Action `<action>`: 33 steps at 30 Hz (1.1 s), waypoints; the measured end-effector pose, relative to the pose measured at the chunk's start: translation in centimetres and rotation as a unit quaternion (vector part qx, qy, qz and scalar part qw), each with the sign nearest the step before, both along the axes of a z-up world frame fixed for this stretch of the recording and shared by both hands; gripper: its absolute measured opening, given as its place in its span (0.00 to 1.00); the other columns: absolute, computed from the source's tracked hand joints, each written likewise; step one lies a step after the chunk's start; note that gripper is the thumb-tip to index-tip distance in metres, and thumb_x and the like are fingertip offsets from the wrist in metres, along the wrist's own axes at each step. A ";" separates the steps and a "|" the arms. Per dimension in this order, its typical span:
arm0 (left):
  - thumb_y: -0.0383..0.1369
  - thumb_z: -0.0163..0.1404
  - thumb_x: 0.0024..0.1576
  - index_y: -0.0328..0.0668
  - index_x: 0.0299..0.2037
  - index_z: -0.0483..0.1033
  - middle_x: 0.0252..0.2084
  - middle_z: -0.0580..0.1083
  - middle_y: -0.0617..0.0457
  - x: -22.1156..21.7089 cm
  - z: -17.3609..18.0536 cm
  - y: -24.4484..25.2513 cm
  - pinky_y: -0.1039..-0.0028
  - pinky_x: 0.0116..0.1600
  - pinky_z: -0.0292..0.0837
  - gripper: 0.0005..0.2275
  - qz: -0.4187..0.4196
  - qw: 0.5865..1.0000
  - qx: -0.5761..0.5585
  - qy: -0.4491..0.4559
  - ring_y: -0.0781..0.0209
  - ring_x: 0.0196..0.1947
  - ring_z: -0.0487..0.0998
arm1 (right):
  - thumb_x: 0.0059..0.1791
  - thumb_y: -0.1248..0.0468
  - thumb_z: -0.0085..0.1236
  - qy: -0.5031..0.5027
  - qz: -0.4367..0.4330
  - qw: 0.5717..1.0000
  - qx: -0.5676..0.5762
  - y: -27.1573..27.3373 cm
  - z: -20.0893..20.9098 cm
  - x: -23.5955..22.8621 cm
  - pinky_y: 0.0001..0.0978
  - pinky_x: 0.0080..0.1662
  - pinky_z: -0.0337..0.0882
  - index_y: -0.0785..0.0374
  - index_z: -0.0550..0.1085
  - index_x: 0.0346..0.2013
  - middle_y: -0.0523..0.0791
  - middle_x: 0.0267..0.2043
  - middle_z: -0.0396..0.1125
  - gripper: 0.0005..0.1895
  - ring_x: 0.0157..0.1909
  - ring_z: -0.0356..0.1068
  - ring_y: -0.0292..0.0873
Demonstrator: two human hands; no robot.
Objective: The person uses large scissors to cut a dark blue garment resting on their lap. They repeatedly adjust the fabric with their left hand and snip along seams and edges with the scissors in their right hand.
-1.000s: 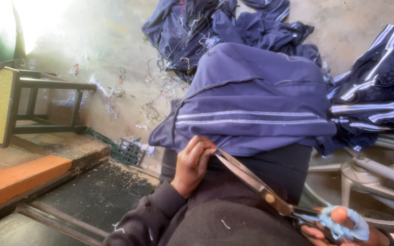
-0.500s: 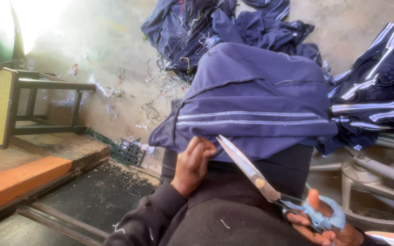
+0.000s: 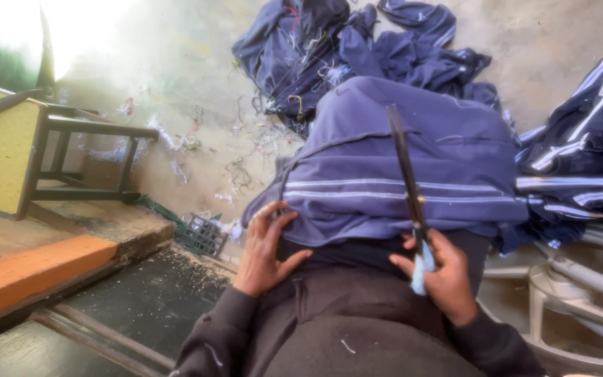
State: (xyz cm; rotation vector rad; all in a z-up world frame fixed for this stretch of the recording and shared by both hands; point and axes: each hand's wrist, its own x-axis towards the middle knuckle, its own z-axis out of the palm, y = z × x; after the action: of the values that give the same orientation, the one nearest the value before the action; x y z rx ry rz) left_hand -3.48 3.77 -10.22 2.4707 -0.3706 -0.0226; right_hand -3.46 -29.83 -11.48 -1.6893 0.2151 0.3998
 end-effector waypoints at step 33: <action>0.23 0.49 0.58 0.37 0.40 0.82 0.42 0.79 0.45 5.0 3.7 -5.1 0.58 0.47 0.79 0.07 -0.035 0.972 -0.234 0.000 0.42 0.40 0.82 | 0.49 0.75 0.58 -0.008 -0.107 0.945 0.310 7.8 -5.0 9.8 0.17 0.15 0.57 0.63 0.64 0.36 0.66 0.39 0.75 0.12 0.11 0.60 0.29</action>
State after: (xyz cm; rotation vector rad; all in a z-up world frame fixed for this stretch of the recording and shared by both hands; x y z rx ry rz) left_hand 1.54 -1.37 -6.56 1.9900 -0.4101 0.0313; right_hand 6.32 -22.03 -16.51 -1.0361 0.2289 0.2525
